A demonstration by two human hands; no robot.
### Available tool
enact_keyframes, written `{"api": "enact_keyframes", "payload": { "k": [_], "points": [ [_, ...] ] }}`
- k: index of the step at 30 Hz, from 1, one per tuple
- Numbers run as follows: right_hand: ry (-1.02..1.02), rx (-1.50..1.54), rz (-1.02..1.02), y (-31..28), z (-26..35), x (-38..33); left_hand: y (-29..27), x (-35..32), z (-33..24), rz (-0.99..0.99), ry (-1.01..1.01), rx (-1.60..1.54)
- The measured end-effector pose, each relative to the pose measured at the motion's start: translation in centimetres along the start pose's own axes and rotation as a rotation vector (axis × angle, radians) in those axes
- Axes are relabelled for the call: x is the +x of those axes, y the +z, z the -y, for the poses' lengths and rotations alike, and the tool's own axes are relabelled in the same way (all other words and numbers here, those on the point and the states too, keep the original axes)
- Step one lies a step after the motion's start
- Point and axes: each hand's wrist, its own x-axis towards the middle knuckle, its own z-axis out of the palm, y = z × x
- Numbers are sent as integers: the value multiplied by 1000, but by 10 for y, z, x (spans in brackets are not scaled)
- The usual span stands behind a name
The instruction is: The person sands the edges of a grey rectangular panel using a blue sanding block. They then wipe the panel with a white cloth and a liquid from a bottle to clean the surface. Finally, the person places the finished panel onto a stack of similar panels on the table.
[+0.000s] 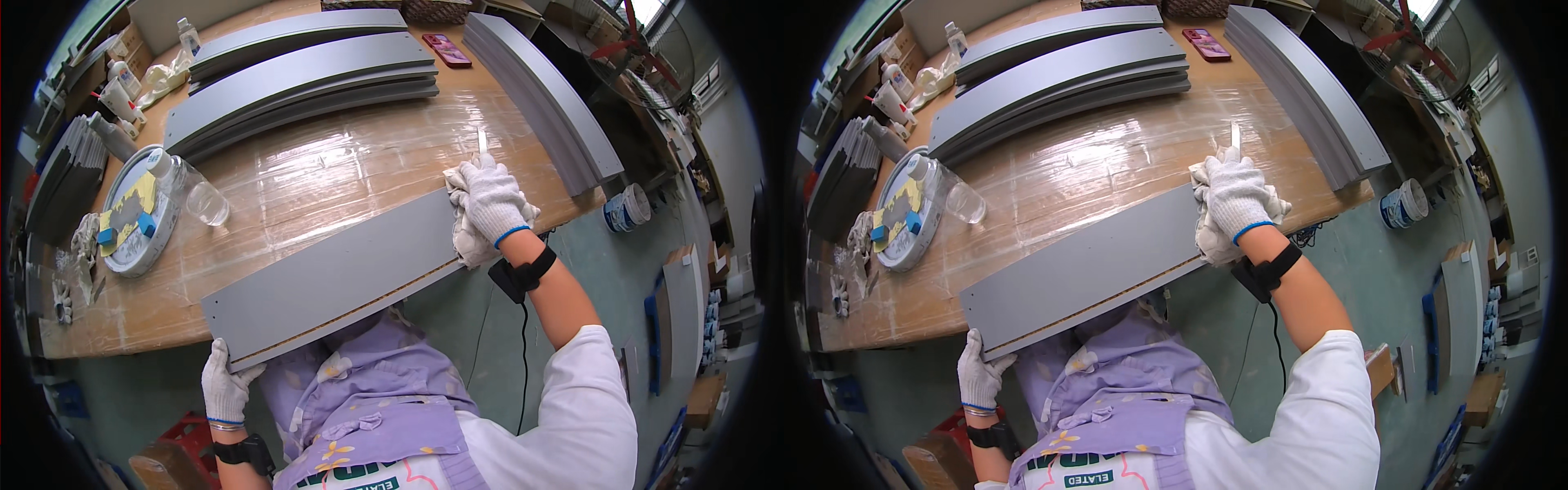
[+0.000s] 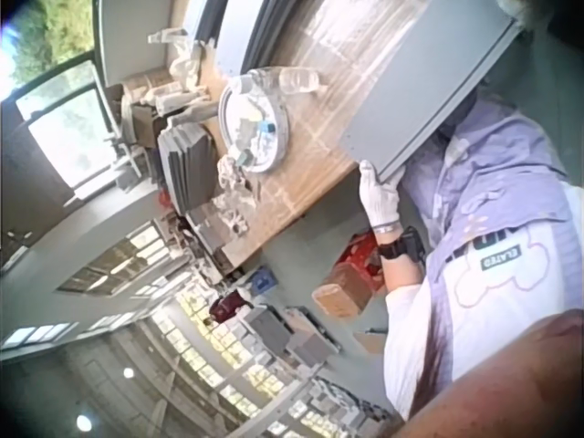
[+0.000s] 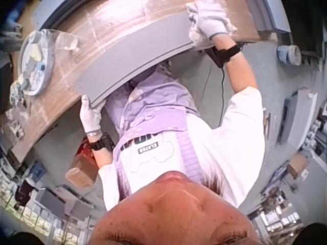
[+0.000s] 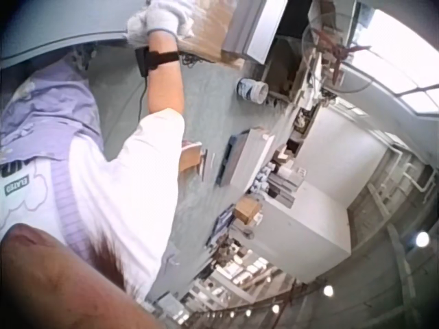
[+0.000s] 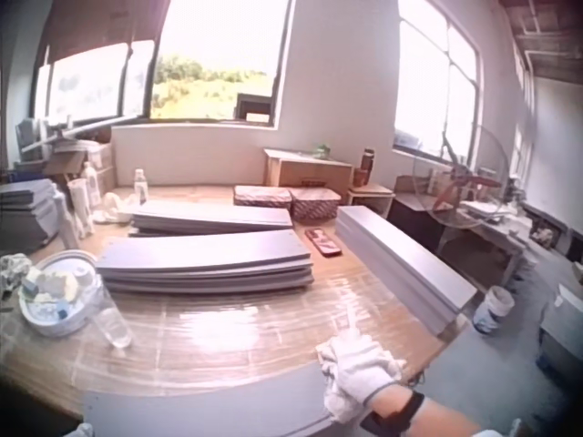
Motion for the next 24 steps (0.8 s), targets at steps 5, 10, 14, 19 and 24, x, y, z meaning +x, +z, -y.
{"api": "enact_keyframes", "payload": {
  "k": [5,10,14,19,24],
  "points": [
    [-89,-54,1,-4,5,-7,-1,0,0,17,5,4],
    [-48,-107,-17,-5,4,-5,-1,3,2,6,1,-7],
    [-75,-99,-14,-6,9,-8,0,3,2,-9,4,-22],
    [-63,-119,19,-14,12,-8,-1,3,2,-7,5,-30],
    [-42,-156,-12,-14,14,-9,1,1,2,-6,19,-22]
  ]
}}
